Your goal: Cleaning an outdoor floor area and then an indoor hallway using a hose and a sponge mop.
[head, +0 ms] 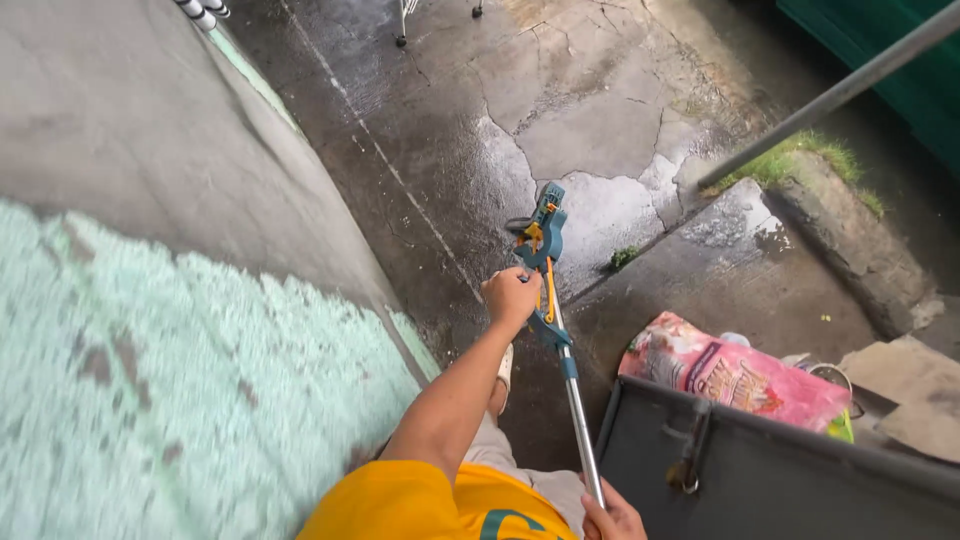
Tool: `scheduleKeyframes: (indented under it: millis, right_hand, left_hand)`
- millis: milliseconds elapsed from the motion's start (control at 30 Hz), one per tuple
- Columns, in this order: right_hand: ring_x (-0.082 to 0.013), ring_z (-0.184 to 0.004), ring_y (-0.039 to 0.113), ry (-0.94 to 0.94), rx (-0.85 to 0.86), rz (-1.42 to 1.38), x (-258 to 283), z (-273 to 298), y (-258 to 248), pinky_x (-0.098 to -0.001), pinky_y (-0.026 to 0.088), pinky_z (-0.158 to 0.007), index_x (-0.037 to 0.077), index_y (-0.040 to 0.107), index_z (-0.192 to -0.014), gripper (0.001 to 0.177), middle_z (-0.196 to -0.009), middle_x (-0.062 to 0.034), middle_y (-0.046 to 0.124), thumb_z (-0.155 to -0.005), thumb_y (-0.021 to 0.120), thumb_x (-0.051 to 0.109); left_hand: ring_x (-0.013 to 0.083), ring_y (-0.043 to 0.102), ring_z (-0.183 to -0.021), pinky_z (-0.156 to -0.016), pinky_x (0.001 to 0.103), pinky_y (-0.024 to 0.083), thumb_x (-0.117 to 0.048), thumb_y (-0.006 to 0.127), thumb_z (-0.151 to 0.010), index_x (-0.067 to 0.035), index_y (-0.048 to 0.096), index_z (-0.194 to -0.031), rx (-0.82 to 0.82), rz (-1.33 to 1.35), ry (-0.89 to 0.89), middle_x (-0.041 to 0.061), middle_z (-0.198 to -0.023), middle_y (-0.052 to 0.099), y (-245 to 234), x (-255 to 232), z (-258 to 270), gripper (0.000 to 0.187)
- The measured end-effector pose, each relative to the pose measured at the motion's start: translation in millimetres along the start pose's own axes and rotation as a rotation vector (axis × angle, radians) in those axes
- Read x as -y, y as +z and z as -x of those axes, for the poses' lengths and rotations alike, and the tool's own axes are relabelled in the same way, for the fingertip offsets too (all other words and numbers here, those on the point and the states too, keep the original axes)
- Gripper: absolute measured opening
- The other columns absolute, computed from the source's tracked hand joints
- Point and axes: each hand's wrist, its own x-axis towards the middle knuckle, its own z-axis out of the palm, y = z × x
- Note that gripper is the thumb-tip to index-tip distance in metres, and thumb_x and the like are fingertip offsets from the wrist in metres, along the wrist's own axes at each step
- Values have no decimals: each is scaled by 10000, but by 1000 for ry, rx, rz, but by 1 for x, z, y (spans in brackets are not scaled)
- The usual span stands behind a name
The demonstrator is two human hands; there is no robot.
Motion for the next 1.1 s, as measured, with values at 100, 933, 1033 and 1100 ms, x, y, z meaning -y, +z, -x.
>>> scheduleKeyframes:
  millis: [100, 933, 1033, 1100]
  right_hand:
    - [-83, -378, 334, -170, 115, 37, 11, -20, -13, -297, 215, -398, 5, 584, -1427, 519, -505, 7, 377, -914, 639, -54]
    - [-123, -293, 310, -150, 304, 835, 506, -144, 308, -322, 246, -284, 110, 551, -1434, 495, -486, 0, 388, -942, 603, 130]
    - [-72, -370, 354, -236, 379, 872, 517, -224, 367, -277, 284, -324, 36, 579, -1429, 461, -548, 32, 418, -979, 635, 120]
    - [-140, -286, 312, -141, 287, 905, 539, -254, 444, -333, 269, -281, 84, 556, -1386, 429, -481, -13, 388, -971, 613, 177]
  left_hand:
    - [374, 688, -929, -876, 504, 500, -498, 702, -836, -118, 772, -843, 103, 23, -52, 158, -854, 746, 25, 9, -55, 386]
    - [183, 722, -809, -562, 327, 540, -522, 550, -953, -65, 581, -1313, 162, 998, -586, 44, -1083, 643, 37, 119, -435, 583]
    - [154, 680, -714, -526, 293, 508, -434, 583, -994, -78, 636, -1061, 146, 965, -573, 40, -854, 690, 33, 169, -515, 366]
    - [124, 645, -694, -550, 275, 490, -464, 591, -1052, -70, 660, -964, 197, 938, -489, -11, -778, 662, 21, 194, -583, 410]
